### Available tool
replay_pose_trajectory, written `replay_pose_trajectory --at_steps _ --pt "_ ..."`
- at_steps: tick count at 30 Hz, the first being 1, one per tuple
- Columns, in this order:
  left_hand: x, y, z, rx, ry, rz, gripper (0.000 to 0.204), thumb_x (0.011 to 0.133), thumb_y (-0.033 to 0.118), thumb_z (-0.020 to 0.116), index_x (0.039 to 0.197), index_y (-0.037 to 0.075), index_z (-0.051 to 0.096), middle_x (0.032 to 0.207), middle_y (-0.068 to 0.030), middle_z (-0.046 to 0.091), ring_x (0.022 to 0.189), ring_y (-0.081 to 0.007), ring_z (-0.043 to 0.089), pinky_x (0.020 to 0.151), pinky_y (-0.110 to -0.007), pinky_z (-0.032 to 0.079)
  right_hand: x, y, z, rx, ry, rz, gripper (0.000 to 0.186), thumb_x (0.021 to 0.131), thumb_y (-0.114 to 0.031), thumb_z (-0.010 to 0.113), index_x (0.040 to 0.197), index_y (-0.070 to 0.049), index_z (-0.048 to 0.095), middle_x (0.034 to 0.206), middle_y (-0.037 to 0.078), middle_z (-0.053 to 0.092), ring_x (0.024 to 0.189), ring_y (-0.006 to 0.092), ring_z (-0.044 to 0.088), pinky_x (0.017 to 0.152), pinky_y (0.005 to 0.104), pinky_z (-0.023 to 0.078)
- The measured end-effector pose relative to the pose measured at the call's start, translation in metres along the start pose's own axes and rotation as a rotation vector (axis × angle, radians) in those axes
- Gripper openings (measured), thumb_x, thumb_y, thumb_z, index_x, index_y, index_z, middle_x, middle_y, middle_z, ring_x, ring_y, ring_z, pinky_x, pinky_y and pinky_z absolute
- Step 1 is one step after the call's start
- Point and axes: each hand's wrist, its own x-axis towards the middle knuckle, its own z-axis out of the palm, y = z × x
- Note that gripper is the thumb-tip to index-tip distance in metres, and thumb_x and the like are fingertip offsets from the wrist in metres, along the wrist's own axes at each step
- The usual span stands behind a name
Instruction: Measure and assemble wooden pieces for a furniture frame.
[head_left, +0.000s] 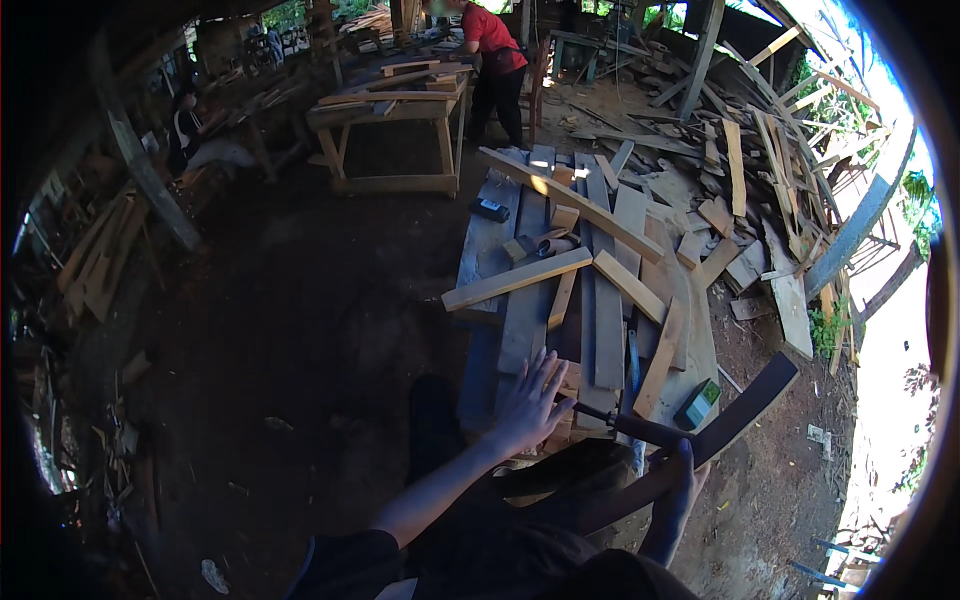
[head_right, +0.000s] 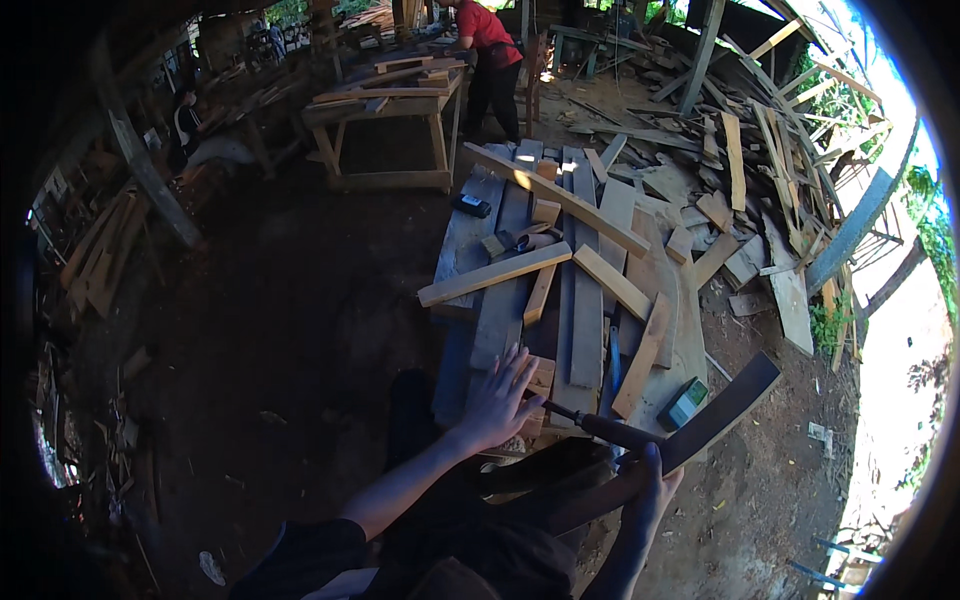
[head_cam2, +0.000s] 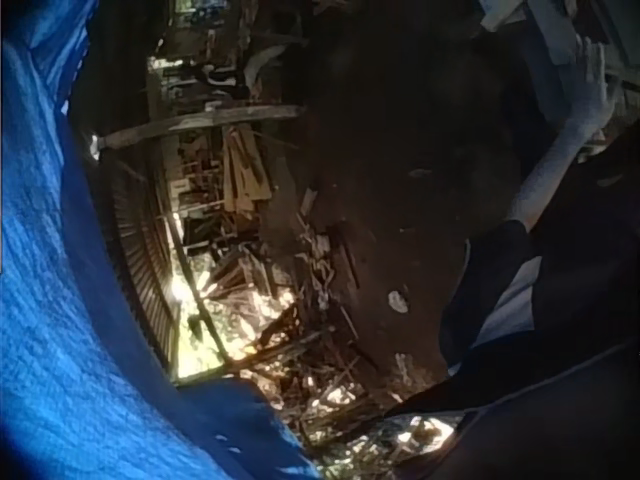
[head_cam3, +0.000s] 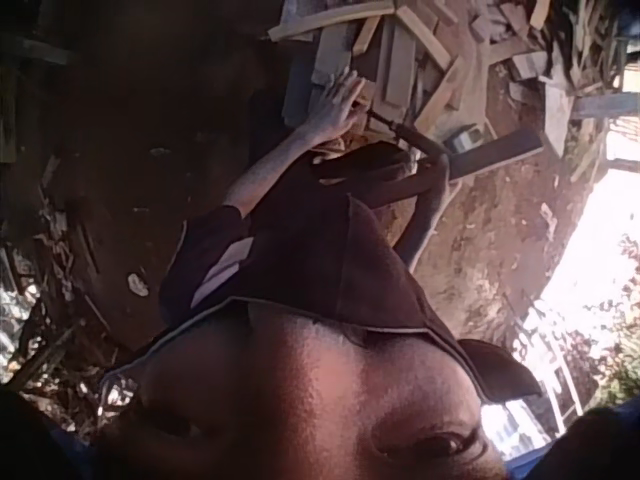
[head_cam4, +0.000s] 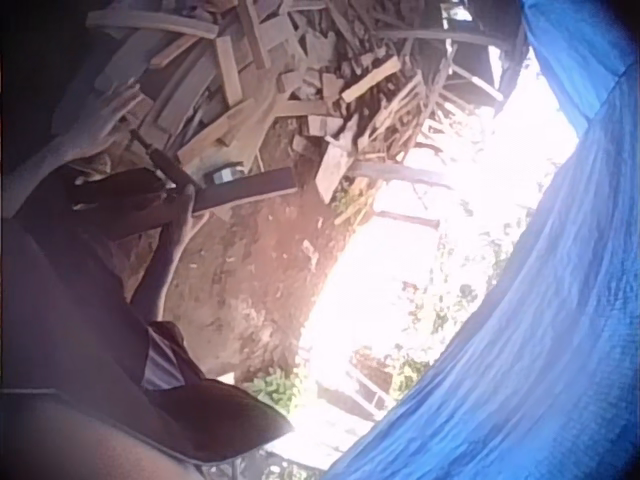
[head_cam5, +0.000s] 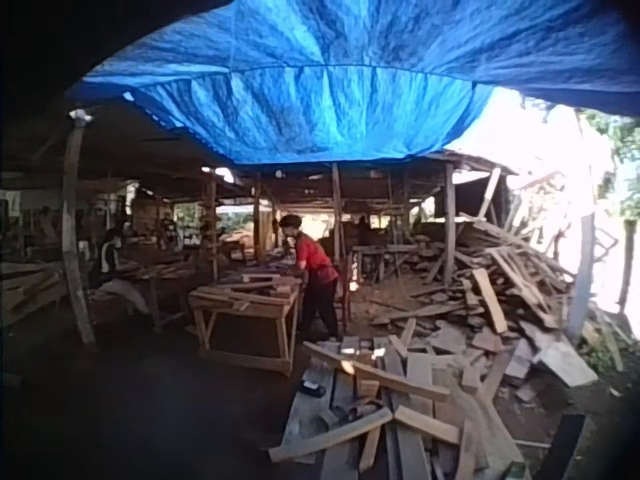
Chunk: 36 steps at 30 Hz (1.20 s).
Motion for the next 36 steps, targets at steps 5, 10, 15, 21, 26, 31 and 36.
replay_pose_trajectory --at_steps 5,10,15,21,26,31,36 --pt "-0.017 -0.002 -0.002 -0.022 -0.017 0.002 0.069 0.099 0.044 0.047 0.146 -0.005 0.033 0.156 -0.0215 0.025 0.147 -0.0343 0.020 0.118 -0.051 0.020 -0.006 -0.009 0.012 -0.068 0.015 -0.014 0.025 0.090 -0.017 0.068 0.099 -0.001 0.052 0.075 0.008 0.062 0.059 0.0157 0.061 0.054 0.0278 0.050" --pt "-0.030 0.009 -0.009 0.052 -0.006 -0.045 0.066 0.097 0.042 0.053 0.138 -0.009 0.044 0.153 -0.0197 0.031 0.146 -0.0335 0.023 0.114 -0.052 0.025 -0.014 -0.019 0.023 -0.080 0.014 -0.040 0.023 0.090 -0.015 0.068 0.098 0.000 0.052 0.074 0.008 0.061 0.060 0.0150 0.061 0.055 0.0272 0.050" --pt "-0.038 0.011 -0.009 0.033 0.008 -0.048 0.061 0.096 0.042 0.054 0.135 -0.005 0.050 0.153 -0.0165 0.034 0.143 -0.0337 0.029 0.112 -0.055 0.026 -0.012 -0.016 0.022 -0.123 -0.023 -0.080 0.025 0.090 -0.020 0.068 0.097 0.000 0.055 0.072 0.007 0.061 0.058 0.0143 0.061 0.053 0.0256 0.048" --pt "-0.042 0.015 -0.017 0.037 -0.003 -0.060 0.057 0.096 0.041 0.055 0.135 -0.001 0.052 0.152 -0.0140 0.037 0.143 -0.0336 0.030 0.110 -0.056 0.029 -0.017 -0.015 0.023 -0.143 -0.031 -0.092 0.025 0.090 -0.020 0.068 0.096 0.001 0.056 0.071 0.006 0.060 0.059 0.0141 0.060 0.053 0.0255 0.047" --pt "-0.042 0.017 -0.018 0.057 -0.012 -0.072 0.057 0.095 0.041 0.057 0.135 0.001 0.053 0.152 -0.0135 0.038 0.142 -0.0336 0.032 0.109 -0.055 0.032 -0.019 -0.016 0.023 -0.164 -0.030 -0.121 0.026 0.091 -0.022 0.067 0.096 0.002 0.057 0.070 0.006 0.059 0.058 0.0151 0.061 0.052 0.0256 0.048" --pt "-0.039 0.011 -0.018 -0.007 0.017 -0.066 0.055 0.093 0.039 0.060 0.132 0.000 0.056 0.147 -0.0137 0.044 0.140 -0.0340 0.036 0.109 -0.053 0.032 -0.016 -0.023 0.033 -0.130 -0.031 -0.100 0.027 0.090 -0.020 0.067 0.099 0.004 0.058 0.077 0.009 0.063 0.062 0.0153 0.062 0.055 0.0262 0.049" --pt "-0.036 0.009 -0.018 -0.026 0.027 -0.060 0.053 0.093 0.038 0.061 0.130 0.000 0.057 0.146 -0.0140 0.046 0.138 -0.0333 0.038 0.110 -0.052 0.032 0.000 -0.035 0.052 -0.065 -0.135 -0.113 0.029 0.088 -0.019 0.068 0.101 0.005 0.061 0.088 0.013 0.068 0.066 0.0146 0.063 0.058 0.0260 0.050"
